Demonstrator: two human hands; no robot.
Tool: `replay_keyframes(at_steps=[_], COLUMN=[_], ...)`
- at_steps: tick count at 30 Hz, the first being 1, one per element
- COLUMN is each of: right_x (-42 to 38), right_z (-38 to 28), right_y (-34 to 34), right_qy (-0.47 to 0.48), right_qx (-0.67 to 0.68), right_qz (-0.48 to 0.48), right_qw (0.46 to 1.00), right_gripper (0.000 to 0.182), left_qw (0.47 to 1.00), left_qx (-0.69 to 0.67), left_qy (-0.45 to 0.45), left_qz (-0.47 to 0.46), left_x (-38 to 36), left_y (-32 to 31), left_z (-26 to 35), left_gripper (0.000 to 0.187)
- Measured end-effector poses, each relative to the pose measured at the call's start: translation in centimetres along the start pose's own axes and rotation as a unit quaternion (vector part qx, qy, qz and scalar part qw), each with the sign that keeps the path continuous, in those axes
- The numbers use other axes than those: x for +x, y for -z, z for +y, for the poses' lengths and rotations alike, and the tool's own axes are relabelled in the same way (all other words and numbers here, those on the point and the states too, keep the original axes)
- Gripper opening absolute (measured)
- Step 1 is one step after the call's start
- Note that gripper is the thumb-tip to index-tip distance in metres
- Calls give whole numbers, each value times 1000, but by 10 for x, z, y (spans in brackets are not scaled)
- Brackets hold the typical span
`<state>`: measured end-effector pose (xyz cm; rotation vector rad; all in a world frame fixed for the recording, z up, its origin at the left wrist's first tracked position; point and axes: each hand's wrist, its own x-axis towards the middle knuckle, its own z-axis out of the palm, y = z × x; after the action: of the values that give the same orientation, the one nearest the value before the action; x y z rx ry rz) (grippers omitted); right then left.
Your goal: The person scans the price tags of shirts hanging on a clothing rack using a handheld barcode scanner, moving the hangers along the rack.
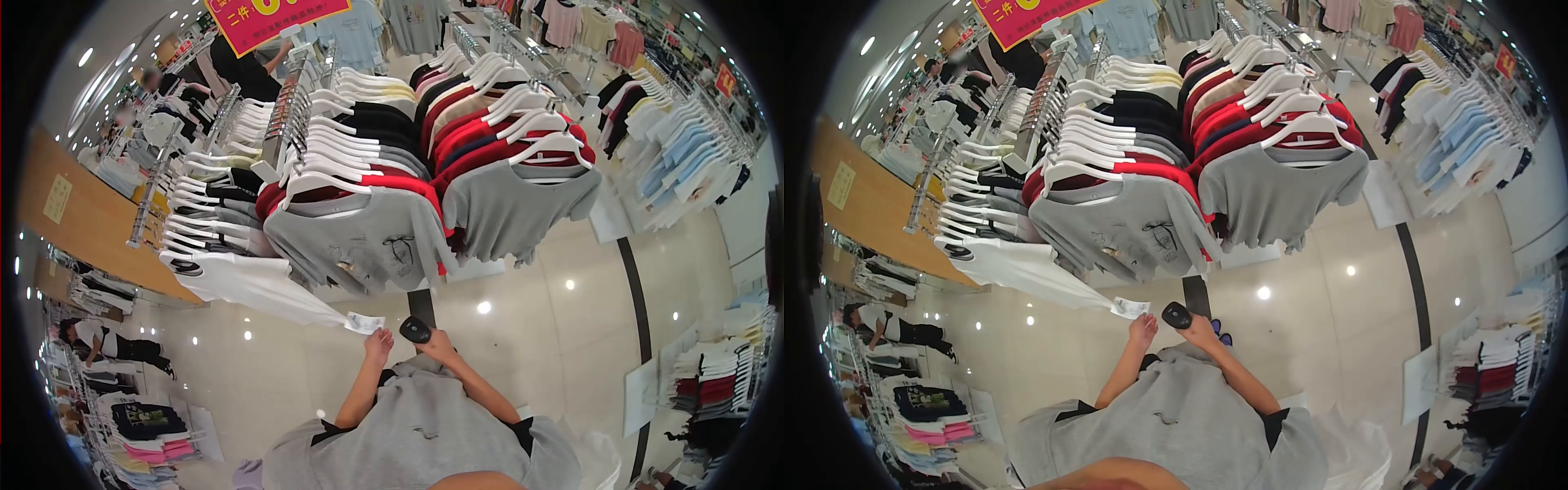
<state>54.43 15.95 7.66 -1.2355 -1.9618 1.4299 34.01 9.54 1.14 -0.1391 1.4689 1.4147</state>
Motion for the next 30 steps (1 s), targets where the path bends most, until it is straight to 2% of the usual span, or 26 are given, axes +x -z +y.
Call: replay_keyframes(at_steps=[1,2,5,7,8,9,11,12,13,14,15,17,18,19,20,21,23,24,25,27,28,29,30], right_x=[-1,-3,-2,-7,-8,-8,-11,-12,-15,-16,-16,-16,-16,-17,-15,-14,-14,-15,-15,-17,-16,-16,-16], right_z=[3,11,41,46,61,78,70,58,45,40,44,52,56,60,64,69,58,53,56,68,80,92,104], right_y=[6,12,33,52,58,61,75,83,89,94,96,96,94,91,90,91,107,113,115,118,121,125,133], right_qy=[-21,-43,-37,-76,-49,-21,-56,-123,-188,-209,-211,-71,-115,-122,-146,-167,-155,-142,-146,-137,-138,-114,-89], right_qx=[17,33,-16,38,-8,-54,-61,-11,40,45,42,-142,-128,-129,-51,27,-10,-47,-45,12,11,-11,-35], right_qz=[13,25,70,112,145,179,225,223,222,217,223,240,241,245,257,268,259,243,244,269,269,252,233], right_qw=[1000,998,997,990,988,982,971,967,956,952,951,958,955,953,954,948,953,958,958,953,953,961,968], right_gripper=[32,31,36,33,28,24,23,23,23,24,24,23,23,23,24,25,25,26,26,26,26,27,27], left_qw=[995,999,987,982,973,968,931,932,890,834,834,731,730,683,632,631,723,766,765,779,795,796,785], left_qx=[-69,-14,107,96,91,114,185,189,283,370,367,455,454,493,529,529,441,425,428,357,351,350,394], left_qy=[73,45,-88,-109,-129,-152,-235,-227,-283,-339,-338,-394,-392,-417,-442,-440,-420,-340,-336,-436,-409,-410,-373], left_qz=[-8,4,-86,-120,-166,-166,-210,-210,-220,-230,-237,-321,-328,-342,-354,-359,-327,-342,-344,-274,-277,-276,-300], left_x=[11,11,25,28,32,27,53,53,48,41,29,5,-2,-8,-11,-12,-6,-5,0,11,10,19,26], left_y=[1,-14,-57,-93,-107,-123,-138,-144,-153,-167,-180,-203,-214,-222,-231,-238,-250,-255,-263,-281,-293,-301,-309], left_z=[-5,-1,24,50,61,73,75,75,78,82,81,73,65,54,43,30,10,9,8,6,14,14,12], left_gripper=[20,18,18,22,25,22,24,24,27,30,30,32,32,38,43,43,60,74,74,79,83,83,88])
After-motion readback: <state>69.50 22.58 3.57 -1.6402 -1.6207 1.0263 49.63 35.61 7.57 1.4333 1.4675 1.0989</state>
